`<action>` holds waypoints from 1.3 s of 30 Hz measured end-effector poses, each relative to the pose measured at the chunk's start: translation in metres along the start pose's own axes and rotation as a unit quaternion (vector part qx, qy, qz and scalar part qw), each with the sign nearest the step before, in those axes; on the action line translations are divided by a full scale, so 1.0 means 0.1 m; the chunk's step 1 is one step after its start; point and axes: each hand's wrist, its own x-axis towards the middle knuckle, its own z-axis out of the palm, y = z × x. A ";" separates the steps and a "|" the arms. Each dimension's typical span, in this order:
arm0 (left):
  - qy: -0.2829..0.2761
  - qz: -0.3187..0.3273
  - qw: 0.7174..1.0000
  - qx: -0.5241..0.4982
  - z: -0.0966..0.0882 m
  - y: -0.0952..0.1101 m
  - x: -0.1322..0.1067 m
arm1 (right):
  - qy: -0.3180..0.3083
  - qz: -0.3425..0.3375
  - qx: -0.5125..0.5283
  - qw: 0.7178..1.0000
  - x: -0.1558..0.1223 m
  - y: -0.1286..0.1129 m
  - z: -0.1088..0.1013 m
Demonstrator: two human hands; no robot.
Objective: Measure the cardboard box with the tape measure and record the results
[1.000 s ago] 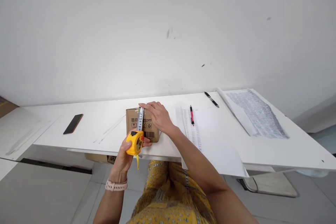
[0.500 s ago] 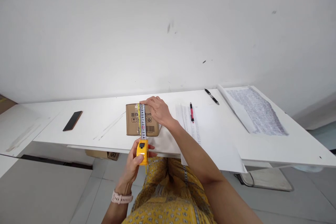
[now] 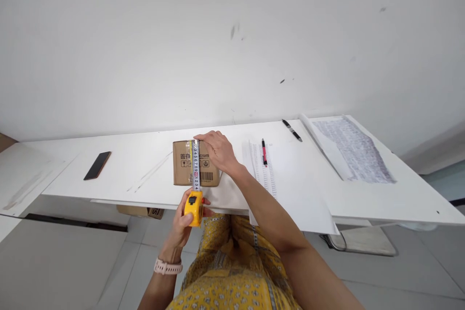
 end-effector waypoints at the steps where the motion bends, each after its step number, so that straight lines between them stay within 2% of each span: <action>1: 0.003 0.006 1.000 -0.019 -0.01 0.03 -0.04 | 0.022 -0.004 0.004 1.000 -0.03 -0.01 0.00; 4: 0.032 0.059 0.996 -0.056 -0.06 0.18 -0.20 | 0.099 -0.043 -0.013 0.994 -0.21 -0.07 0.09; 6: 0.058 0.101 0.992 -0.051 -0.10 0.31 -0.31 | 0.114 -0.095 -0.046 0.988 -0.39 -0.13 0.24; 9: 0.077 0.132 0.988 -0.020 -0.14 0.42 -0.41 | 0.043 -0.180 -0.080 0.980 -0.64 -0.22 0.52; 11: 0.082 0.128 0.988 0.005 -0.13 0.42 -0.43 | 0.002 -0.177 -0.074 0.981 -0.73 -0.28 0.63; 12: 0.078 0.118 0.990 0.019 -0.12 0.41 -0.44 | -0.004 -0.152 -0.053 0.987 -0.74 -0.32 0.63; 15: 0.029 0.056 0.996 0.064 -0.06 0.32 -0.43 | 0.039 0.002 0.085 0.996 -0.72 -0.42 0.40; 18: -0.056 -0.029 0.993 0.101 0.03 0.23 -0.40 | 0.104 0.147 0.234 0.956 -0.71 -0.51 -0.08; 21: -0.133 -0.104 0.976 0.136 0.12 0.17 -0.32 | 0.125 0.213 0.270 0.931 -0.79 -0.54 -0.53; 24: -0.177 -0.127 0.962 0.164 0.26 0.14 -0.19 | 0.140 0.249 0.249 0.925 -0.98 -0.53 -0.76; 27: -0.169 -0.120 0.957 0.201 0.46 0.17 -0.02 | 0.092 0.259 0.213 0.938 -1.19 -0.53 -0.77; 31: -0.156 -0.087 0.950 0.256 0.71 0.28 0.18 | -0.006 0.222 0.134 0.966 -1.37 -0.55 -0.75; 33: -0.155 -0.056 0.946 0.279 0.79 0.35 0.29 | -0.016 0.226 0.099 0.969 -1.38 -0.46 -0.84; 36: -0.130 0.018 0.931 0.340 0.91 0.46 0.57 | 0.033 0.296 0.017 0.955 -1.23 -0.09 -1.08; 38: -0.101 0.074 0.916 0.382 1.03 0.49 0.87 | 0.068 0.346 -0.074 0.933 -1.03 0.29 -1.23; 39: -0.085 0.100 0.911 0.391 1.11 0.49 1.05 | 0.065 0.363 -0.122 0.922 -0.92 0.50 -1.27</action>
